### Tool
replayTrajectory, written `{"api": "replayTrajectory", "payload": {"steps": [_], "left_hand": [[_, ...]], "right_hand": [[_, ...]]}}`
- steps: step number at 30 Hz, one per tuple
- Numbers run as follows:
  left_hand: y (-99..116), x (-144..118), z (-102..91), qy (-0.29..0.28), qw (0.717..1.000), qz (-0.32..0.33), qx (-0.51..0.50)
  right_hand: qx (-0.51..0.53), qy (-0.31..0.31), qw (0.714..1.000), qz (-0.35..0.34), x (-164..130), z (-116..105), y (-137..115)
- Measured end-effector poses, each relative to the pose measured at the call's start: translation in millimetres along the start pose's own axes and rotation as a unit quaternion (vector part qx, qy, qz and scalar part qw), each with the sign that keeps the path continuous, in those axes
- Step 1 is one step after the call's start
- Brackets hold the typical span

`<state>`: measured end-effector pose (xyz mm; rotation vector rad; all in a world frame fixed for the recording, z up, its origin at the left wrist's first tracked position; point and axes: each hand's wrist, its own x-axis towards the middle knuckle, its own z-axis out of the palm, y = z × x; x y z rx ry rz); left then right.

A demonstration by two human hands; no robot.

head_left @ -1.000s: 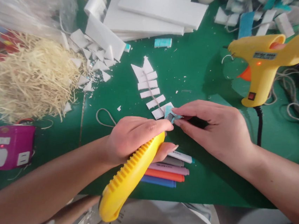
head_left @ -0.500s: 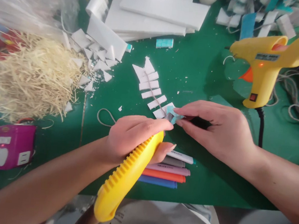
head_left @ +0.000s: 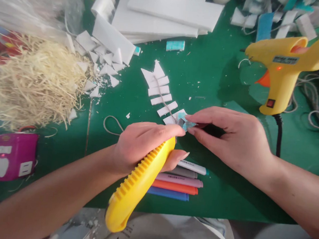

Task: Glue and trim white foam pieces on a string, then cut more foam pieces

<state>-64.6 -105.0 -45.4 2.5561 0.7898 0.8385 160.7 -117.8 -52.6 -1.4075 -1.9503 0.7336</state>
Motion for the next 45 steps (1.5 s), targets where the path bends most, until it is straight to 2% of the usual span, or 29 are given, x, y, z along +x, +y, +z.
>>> {"api": "replayTrajectory", "payload": {"steps": [13,19,25,38,43,45], "left_hand": [[-0.7,4.2,-3.0,-0.008,1.0,-0.002,0.009],[-5.0,7.7,-2.8,0.003,0.999,0.05,0.008],[-1.7,5.7,-2.2,0.014,0.999,0.035,0.003],[-6.8,9.5,-0.3,0.009,0.999,0.046,0.011],[-3.9,6.5,-5.2,0.015,0.998,0.054,0.001],[-2.3,3.5,-4.6,0.006,0.999,0.04,0.003]], "right_hand": [[-0.006,-0.002,1.0,-0.012,-0.8,-0.5,0.6],[-0.013,0.003,1.0,-0.012,-1.0,0.7,0.7],[-0.009,-0.001,1.0,-0.004,-1.4,-0.5,0.1],[-0.012,-0.001,1.0,-0.013,-1.5,0.1,0.2],[-0.006,0.001,1.0,-0.02,-1.8,0.2,-0.6],[-0.003,0.003,1.0,-0.023,-1.5,0.5,-0.3]]}}
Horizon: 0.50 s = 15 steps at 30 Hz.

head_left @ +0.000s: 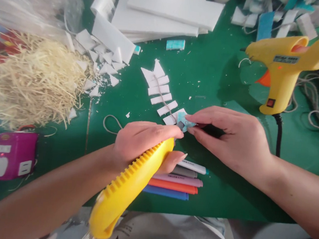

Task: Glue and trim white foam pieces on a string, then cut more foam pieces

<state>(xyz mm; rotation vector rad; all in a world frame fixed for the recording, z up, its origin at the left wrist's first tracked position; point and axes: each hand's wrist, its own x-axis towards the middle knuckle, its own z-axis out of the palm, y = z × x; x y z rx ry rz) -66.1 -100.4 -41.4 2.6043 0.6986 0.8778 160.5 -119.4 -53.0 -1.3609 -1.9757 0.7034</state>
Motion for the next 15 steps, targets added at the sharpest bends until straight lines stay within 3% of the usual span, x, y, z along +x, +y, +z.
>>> {"api": "replayTrajectory", "payload": {"steps": [3,4,7,11,15], "left_hand": [[0,-6,7.6,0.017,0.999,-0.027,0.013],[0,-7,11.1,0.06,0.998,-0.015,0.009],[-3,-11,19.4,0.093,0.995,-0.024,-0.012],[-2,-7,14.6,0.073,0.996,-0.04,-0.023],[2,-1,1.9,0.0,0.999,-0.038,-0.012]], "right_hand": [[0.001,0.005,1.0,-0.006,0,0,1],[0.001,0.006,1.0,-0.008,0,0,1],[0.003,0.007,1.0,-0.011,0,0,2],[0.006,0.004,1.0,-0.011,0,-1,2],[0.003,0.003,1.0,-0.013,1,-1,1]]}}
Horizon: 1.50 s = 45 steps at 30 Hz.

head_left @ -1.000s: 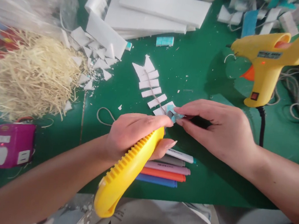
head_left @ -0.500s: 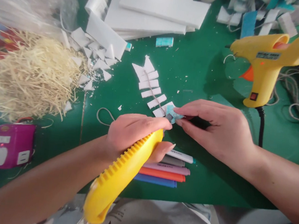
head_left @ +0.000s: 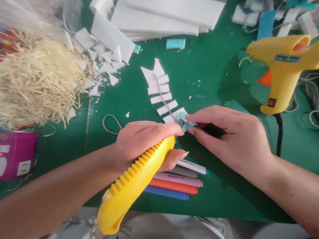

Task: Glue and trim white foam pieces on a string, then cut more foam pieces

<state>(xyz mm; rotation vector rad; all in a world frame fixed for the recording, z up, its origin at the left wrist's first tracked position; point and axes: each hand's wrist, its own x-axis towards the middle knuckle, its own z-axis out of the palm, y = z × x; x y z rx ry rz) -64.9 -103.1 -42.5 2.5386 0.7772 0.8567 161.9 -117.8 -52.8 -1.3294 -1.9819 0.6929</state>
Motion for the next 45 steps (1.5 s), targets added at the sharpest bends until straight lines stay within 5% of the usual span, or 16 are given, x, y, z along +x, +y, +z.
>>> {"api": "replayTrajectory", "payload": {"steps": [4,8,16,20,23,25,32,37,45], "left_hand": [[-2,-1,5.3,0.007,1.0,-0.001,-0.007],[-8,-8,17.6,0.071,0.997,-0.009,-0.03],[-4,-13,5.9,-0.002,0.981,-0.118,-0.156],[-7,-16,0.2,0.042,0.993,-0.051,-0.098],[-10,-19,-6.7,-0.026,0.996,-0.002,-0.086],[-10,-22,-9.2,-0.069,0.992,-0.022,-0.098],[-13,-25,0.3,-0.046,0.994,-0.022,-0.1],[-20,-19,-5.8,-0.086,0.991,0.033,-0.098],[-17,-19,-9.7,-0.086,0.991,0.012,-0.097]], "right_hand": [[-0.001,-0.006,1.0,-0.005,0,1,0],[0.001,-0.003,1.0,-0.008,-2,1,1],[0.012,-0.011,1.0,0.025,1,-2,0],[0.009,-0.02,0.999,0.04,2,-2,-1],[0.003,-0.025,0.999,0.045,2,-3,-1],[-0.001,-0.027,0.999,0.047,2,-4,-2],[-0.002,-0.034,0.998,0.048,2,-3,0],[0.004,-0.034,0.998,0.051,2,-4,-1],[0.002,-0.035,0.998,0.047,3,-5,-1]]}}
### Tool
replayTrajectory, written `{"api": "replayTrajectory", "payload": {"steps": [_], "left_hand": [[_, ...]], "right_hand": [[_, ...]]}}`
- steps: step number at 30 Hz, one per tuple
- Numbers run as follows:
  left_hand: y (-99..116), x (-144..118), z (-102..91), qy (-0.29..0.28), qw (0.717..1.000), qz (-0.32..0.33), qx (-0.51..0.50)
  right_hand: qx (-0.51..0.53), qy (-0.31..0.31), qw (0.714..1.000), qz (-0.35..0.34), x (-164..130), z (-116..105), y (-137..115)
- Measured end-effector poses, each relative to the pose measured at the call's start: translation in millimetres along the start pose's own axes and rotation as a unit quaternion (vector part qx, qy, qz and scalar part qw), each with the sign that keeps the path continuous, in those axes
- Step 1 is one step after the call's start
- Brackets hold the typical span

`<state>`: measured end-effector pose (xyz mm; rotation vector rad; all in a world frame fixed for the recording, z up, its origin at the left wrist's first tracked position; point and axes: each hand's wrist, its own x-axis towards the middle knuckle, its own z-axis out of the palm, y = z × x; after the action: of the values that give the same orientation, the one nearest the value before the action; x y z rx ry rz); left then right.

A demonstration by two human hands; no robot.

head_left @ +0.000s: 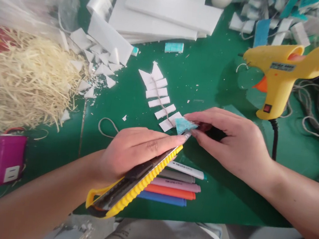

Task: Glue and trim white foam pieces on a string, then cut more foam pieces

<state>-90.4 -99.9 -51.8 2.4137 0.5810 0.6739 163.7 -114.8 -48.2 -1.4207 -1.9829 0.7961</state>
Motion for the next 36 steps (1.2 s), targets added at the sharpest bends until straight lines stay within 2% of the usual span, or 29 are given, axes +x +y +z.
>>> {"api": "replayTrajectory", "payload": {"steps": [9,15,24,28,31,36], "left_hand": [[-1,3,2.2,0.001,1.0,0.006,0.009],[-8,-1,11.2,0.044,0.999,0.016,0.001],[-6,-2,12.0,0.043,0.999,0.018,-0.008],[-5,-5,7.9,0.012,1.0,-0.026,0.012],[-4,-5,3.4,-0.023,0.999,-0.019,0.017],[1,1,0.6,-0.01,1.0,-0.027,0.002]], "right_hand": [[-0.002,0.001,1.0,-0.002,0,0,1],[0.001,0.004,1.0,-0.005,0,0,1],[-0.012,0.017,1.0,-0.022,-1,0,2],[-0.013,0.015,0.999,-0.025,-1,-1,1],[-0.009,0.009,1.0,-0.026,-1,-1,1],[-0.007,0.011,1.0,-0.013,-1,-1,1]]}}
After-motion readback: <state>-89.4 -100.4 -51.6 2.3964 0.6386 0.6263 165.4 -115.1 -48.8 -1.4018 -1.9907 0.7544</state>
